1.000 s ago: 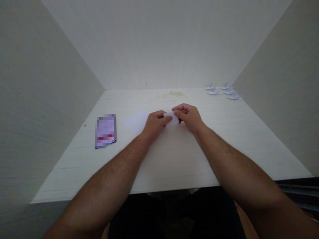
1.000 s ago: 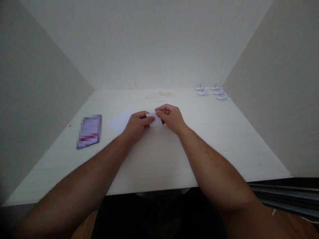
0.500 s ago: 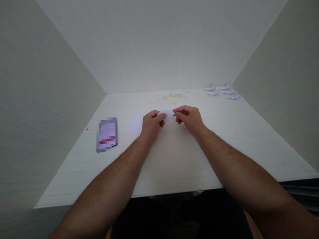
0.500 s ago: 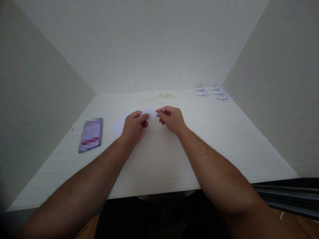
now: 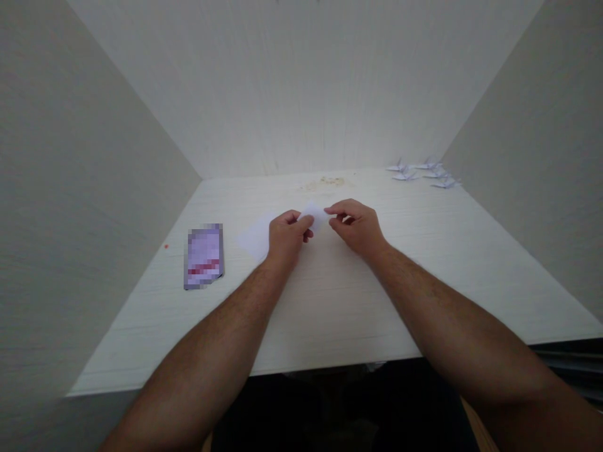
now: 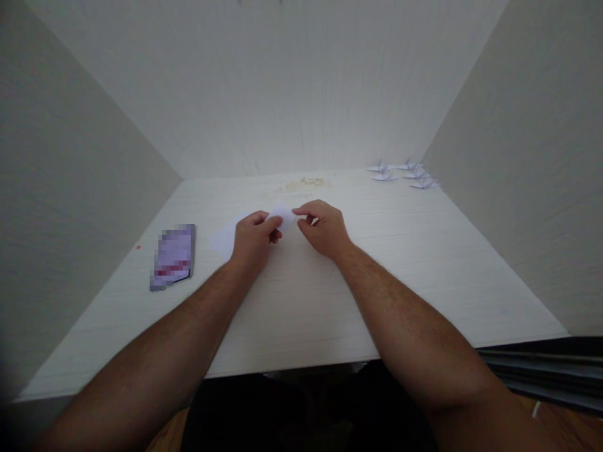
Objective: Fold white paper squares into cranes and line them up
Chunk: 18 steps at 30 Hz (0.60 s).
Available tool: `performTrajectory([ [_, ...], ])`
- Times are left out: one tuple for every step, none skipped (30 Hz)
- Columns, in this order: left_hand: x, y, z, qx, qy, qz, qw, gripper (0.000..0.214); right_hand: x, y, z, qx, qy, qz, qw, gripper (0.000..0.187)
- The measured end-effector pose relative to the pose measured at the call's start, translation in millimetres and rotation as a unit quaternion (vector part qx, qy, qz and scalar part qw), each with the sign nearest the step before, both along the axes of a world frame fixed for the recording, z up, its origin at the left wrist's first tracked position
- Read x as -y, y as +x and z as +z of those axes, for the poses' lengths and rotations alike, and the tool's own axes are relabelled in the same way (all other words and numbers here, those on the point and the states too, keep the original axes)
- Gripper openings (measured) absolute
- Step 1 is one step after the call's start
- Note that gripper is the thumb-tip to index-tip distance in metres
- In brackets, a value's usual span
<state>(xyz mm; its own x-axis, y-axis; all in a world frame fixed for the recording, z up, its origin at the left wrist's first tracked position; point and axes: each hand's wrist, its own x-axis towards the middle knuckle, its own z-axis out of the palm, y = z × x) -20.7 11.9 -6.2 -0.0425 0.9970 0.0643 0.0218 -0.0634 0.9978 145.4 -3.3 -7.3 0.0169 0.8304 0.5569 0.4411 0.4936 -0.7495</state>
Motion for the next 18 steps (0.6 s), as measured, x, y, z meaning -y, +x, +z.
performTrajectory([
  [-0.1,-0.1,0.1,0.001,-0.002,-0.001,1.0,0.019,0.0,0.5,1.0,-0.002,0.012,0.008,1.0,0.021],
  [-0.1,-0.2,0.3,0.001,-0.006,-0.002,1.0,0.019,0.0,0.9,2.0,-0.002,0.018,0.014,1.0,0.021],
  [0.0,-0.3,0.7,0.001,-0.01,-0.005,1.0,0.018,0.0,1.3,2.8,-0.003,0.016,0.02,1.0,0.02],
  [0.1,-0.5,1.2,0.001,-0.014,-0.011,1.0,0.017,0.1,1.7,3.5,-0.004,0.007,0.026,1.0,0.017],
  [0.2,-0.6,1.8,0.002,-0.018,-0.019,1.0,0.016,0.3,1.9,4.2,-0.007,-0.007,0.033,0.999,0.013],
  [0.4,-0.7,2.4,0.003,-0.023,-0.029,0.999,0.014,0.5,2.1,4.8,-0.013,-0.024,0.039,0.999,0.008],
  [0.6,-0.7,3.0,0.006,-0.029,-0.041,0.999,0.013,0.9,2.2,5.4,-0.021,-0.043,0.046,0.998,0.005],
  [0.8,-0.8,3.6,0.01,-0.034,-0.055,0.998,0.013,1.2,2.2,6.0,-0.033,-0.061,0.054,0.996,0.006],
  [1.0,-0.8,4.2,0.015,-0.039,-0.069,0.997,0.012,1.5,2.3,6.5,-0.046,-0.077,0.063,0.994,0.009],
  [1.2,-0.8,4.6,0.02,-0.043,-0.081,0.996,0.012,1.7,2.4,6.9,-0.058,-0.088,0.076,0.992,0.012],
  [1.4,-0.8,5.0,0.023,-0.044,-0.09,0.995,0.013,1.9,2.6,7.3,-0.067,-0.095,0.091,0.989,0.014],
  [1.6,-0.9,5.3,0.026,-0.044,-0.096,0.994,0.013,1.9,3.0,7.5,-0.07,-0.096,0.107,0.987,0.015],
  [1.7,-1.0,5.6,0.03,-0.043,-0.099,0.994,0.013,1.7,3.6,7.7,-0.067,-0.094,0.121,0.986,0.014],
  [1.7,-1.2,5.8,0.034,-0.045,-0.1,0.993,0.013,1.4,4.3,7.8,-0.058,-0.091,0.133,0.985,0.012],
  [1.6,-1.4,6.0,0.037,-0.048,-0.102,0.993,0.014,1.1,5.3,7.9,-0.048,-0.091,0.141,0.985,0.009],
  [1.4,-1.7,5.9,0.038,-0.051,-0.104,0.993,0.014,0.7,6.3,8.0,-0.039,-0.094,0.147,0.984,0.007],
  [1.0,-2.0,5.7,0.037,-0.054,-0.108,0.992,0.014,0.3,7.4,8.2,-0.033,-0.1,0.15,0.983,0.006],
  [0.6,-2.4,5.2,0.034,-0.056,-0.112,0.992,0.015,-0.1,8.6,8.4,-0.032,-0.108,0.154,0.982,0.006],
])
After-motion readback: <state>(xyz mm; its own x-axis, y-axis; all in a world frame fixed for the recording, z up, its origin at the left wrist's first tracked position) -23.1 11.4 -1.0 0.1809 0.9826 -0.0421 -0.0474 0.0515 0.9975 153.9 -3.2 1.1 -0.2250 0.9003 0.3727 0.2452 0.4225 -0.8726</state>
